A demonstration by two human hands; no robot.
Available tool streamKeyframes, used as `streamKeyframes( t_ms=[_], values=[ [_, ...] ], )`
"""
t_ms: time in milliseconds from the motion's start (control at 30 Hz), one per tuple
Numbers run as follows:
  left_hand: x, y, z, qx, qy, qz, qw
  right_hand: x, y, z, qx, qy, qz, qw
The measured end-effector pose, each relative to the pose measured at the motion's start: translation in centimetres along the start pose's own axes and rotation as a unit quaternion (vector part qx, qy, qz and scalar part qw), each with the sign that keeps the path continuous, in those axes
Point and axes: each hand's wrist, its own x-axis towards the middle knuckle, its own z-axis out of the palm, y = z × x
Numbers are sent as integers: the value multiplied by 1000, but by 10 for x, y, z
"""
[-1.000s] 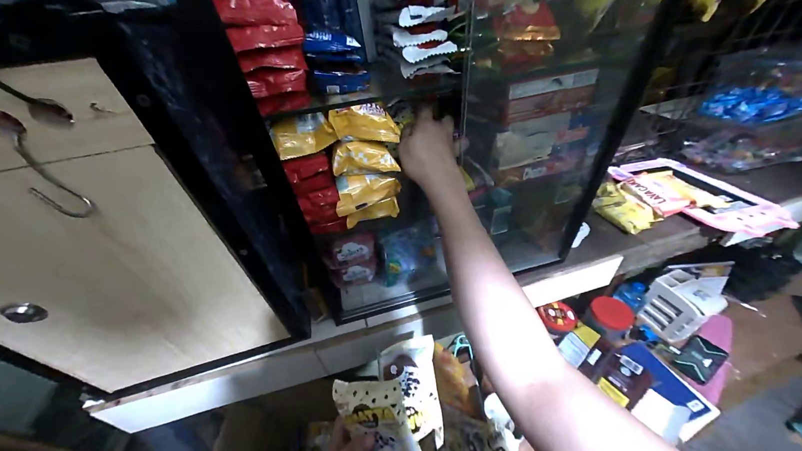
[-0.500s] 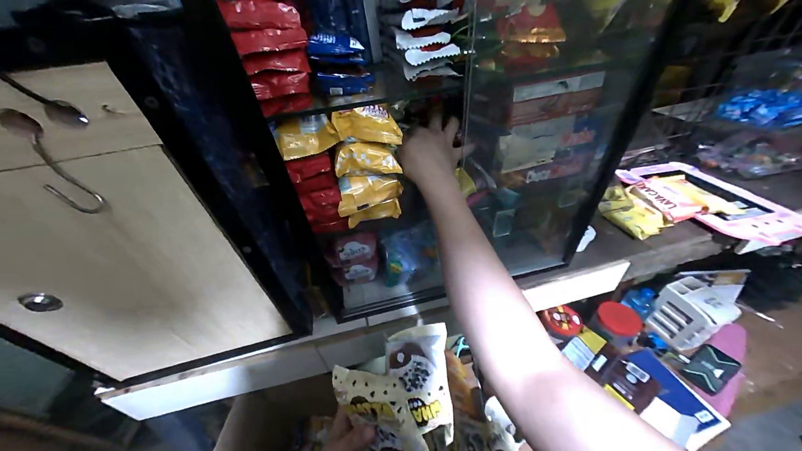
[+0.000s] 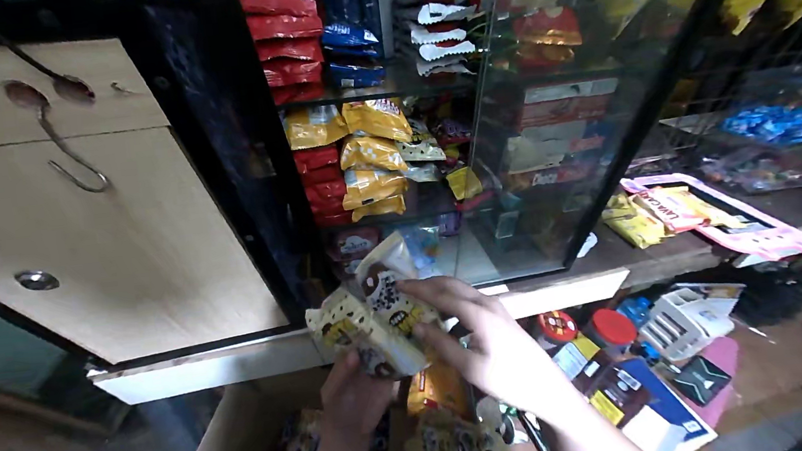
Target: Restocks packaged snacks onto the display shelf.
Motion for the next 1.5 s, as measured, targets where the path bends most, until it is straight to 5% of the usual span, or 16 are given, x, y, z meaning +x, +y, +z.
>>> streamKeyframes(
  t_ms=[167,267,500,600,767,1033,1267,1500],
  values=[
    [21,-13,20,-34,-8,-21,999,1,11,-1,-37,124,-43,991],
    [28,-9,33,2,72,-30,997,10,8,-7,-121,167,-23,978],
    [27,-4,16,-34,58,-45,997,66,10,-38,-195,7,113,974],
    [24,0,15,-49,51,-34,997,84,17,-48,-134,-3,98,986],
    [25,4,15,-44,56,-19,997,103,19,-48,-75,-1,186,980],
    [67,4,23,-52,39,15,998,86,18,-18,-324,121,67,936],
    [106,10,24,-56,99,66,991,91,41,-12,-446,74,-95,887],
    [114,19,18,-61,91,97,989,112,39,-12,-471,40,-39,880]
  ],
)
